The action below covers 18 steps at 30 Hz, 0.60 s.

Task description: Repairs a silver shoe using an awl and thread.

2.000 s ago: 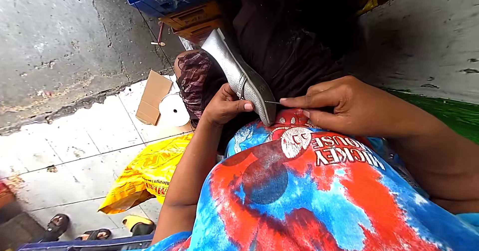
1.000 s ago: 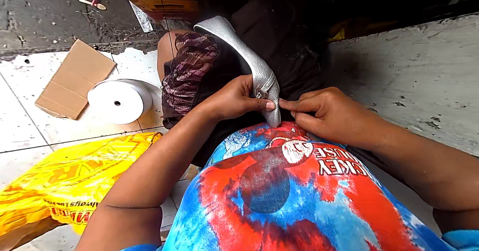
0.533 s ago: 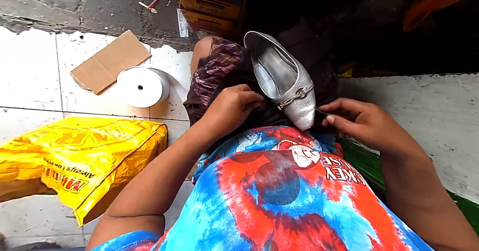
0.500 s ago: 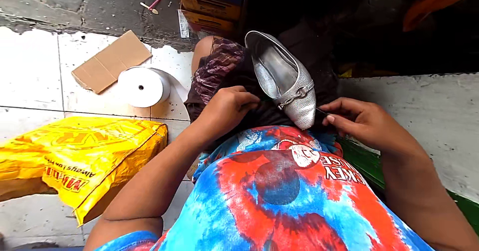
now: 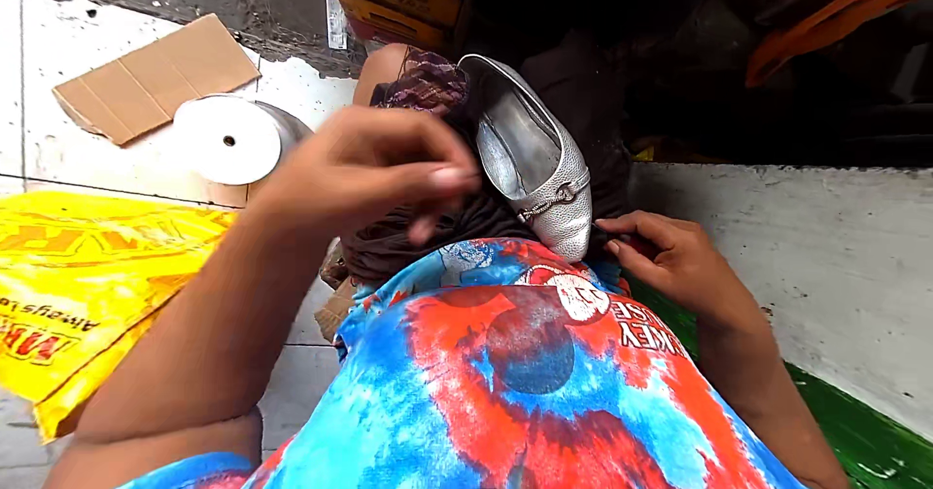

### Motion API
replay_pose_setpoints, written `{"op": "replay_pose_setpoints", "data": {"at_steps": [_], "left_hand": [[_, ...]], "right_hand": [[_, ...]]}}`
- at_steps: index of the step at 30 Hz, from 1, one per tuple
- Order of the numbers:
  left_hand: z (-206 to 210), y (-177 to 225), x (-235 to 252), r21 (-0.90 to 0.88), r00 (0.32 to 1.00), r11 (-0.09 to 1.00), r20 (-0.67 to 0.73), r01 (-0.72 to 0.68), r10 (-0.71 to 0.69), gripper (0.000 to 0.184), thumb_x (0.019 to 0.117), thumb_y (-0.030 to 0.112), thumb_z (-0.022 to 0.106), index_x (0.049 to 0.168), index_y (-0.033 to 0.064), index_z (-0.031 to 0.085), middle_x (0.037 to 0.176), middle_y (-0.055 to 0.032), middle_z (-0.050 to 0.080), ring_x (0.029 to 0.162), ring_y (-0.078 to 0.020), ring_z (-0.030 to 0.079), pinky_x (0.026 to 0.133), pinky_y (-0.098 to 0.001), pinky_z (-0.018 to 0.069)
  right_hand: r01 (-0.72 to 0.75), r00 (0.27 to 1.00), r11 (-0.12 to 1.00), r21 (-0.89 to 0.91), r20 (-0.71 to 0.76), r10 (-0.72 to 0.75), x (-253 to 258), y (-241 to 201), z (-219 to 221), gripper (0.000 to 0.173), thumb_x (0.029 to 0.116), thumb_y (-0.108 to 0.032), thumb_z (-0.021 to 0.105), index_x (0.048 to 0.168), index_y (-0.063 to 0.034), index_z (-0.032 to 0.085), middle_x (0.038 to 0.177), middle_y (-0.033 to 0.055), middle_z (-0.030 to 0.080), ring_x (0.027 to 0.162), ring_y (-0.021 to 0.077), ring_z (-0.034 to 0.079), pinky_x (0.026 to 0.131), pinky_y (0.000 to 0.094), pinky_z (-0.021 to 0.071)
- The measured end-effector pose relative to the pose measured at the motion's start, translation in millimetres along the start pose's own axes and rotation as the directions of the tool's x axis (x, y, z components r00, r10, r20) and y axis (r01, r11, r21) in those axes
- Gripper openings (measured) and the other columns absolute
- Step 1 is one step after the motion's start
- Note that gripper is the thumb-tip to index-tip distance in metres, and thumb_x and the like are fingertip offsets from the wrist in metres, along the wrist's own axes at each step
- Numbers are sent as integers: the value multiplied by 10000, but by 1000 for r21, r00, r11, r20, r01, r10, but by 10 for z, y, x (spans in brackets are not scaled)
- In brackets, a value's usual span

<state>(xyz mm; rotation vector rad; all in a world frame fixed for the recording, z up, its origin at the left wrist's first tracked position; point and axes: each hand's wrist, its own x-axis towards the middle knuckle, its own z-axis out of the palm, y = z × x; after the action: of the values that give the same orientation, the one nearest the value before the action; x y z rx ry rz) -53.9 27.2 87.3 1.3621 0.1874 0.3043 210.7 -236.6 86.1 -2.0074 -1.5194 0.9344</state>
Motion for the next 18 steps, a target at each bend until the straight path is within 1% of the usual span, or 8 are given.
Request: {"op": "replay_pose_setpoints", "data": {"at_steps": [1, 3, 4, 5, 7, 9, 13, 18], "left_hand": [[52, -120, 144, 170, 998, 984, -32, 56, -51, 136, 1005, 173, 595, 979, 110, 712, 783, 51, 695, 558, -9, 621, 505, -190, 558], [179, -340, 458, 434, 977, 883, 29, 177, -211, 165, 1015, 93, 597, 1058, 31, 743, 893, -59, 719, 642, -90, 663, 612, -283, 590], [239, -447, 602, 493, 955, 849, 105, 192, -277, 172, 1022, 84, 598, 1082, 29, 750, 930, -86, 726, 671, -118, 674, 647, -313, 593], [289, -540, 721, 512, 932, 840, 186, 178, -311, 170, 1020, 78, 600, 1073, 34, 755, 914, -87, 727, 652, -112, 659, 639, -306, 580], [352, -631, 883, 450, 883, 874, 315, 184, -348, 145, 992, 41, 619, 982, 33, 763, 758, -46, 701, 548, -56, 587, 558, -235, 516], [364, -645, 964, 363, 835, 894, 380, 262, -399, 138, 982, 20, 629, 914, 19, 749, 670, -23, 670, 494, -23, 545, 506, -189, 467], [379, -662, 1004, 314, 771, 872, 416, 375, -482, 123, 972, 19, 646, 883, 14, 730, 648, -17, 653, 480, -17, 520, 487, -178, 431], [400, -654, 1005, 306, 750, 849, 402, 431, -526, 133, 944, -4, 666, 820, 13, 710, 602, -8, 618, 451, -13, 477, 457, -174, 385]], "right_hand": [[10, 1000, 1000, 5, -1, -10, 4, 1, -1, 259, 962, -161, 578, 1102, -28, 752, 909, 43, 715, 707, -24, 559, 660, 127, 477], [32, 999, 999, 11, -11, -32, 10, -6, 5, 257, 963, -150, 586, 1098, -10, 753, 906, 54, 719, 710, -33, 561, 667, 108, 473], [46, 999, 999, 12, -25, -45, 14, -13, 14, 255, 965, -144, 591, 1095, 3, 752, 899, 61, 716, 708, -34, 556, 666, 102, 466], [56, 998, 998, 8, -40, -56, 12, -17, 23, 250, 973, -148, 599, 1090, 10, 753, 894, 64, 715, 710, -38, 553, 669, 96, 461], [75, 995, 997, 0, -72, -74, -1, -16, 39, 238, 987, -145, 610, 1074, 25, 752, 889, 68, 711, 713, -49, 552, 675, 79, 454], [87, 992, 996, -25, -92, -89, -11, -18, 52, 227, 984, -127, 611, 1064, 29, 755, 889, 78, 712, 720, -40, 561, 683, 78, 458], [88, 990, 992, -93, -98, -97, 11, -69, 73, 217, 978, -115, 608, 1053, 16, 764, 882, 93, 716, 730, -2, 582, 692, 98, 465], [85, 991, 986, -140, -93, -99, 41, -112, 88, 214, 975, -122, 609, 1042, -2, 773, 881, 91, 721, 724, 20, 592, 685, 116, 472]]}}
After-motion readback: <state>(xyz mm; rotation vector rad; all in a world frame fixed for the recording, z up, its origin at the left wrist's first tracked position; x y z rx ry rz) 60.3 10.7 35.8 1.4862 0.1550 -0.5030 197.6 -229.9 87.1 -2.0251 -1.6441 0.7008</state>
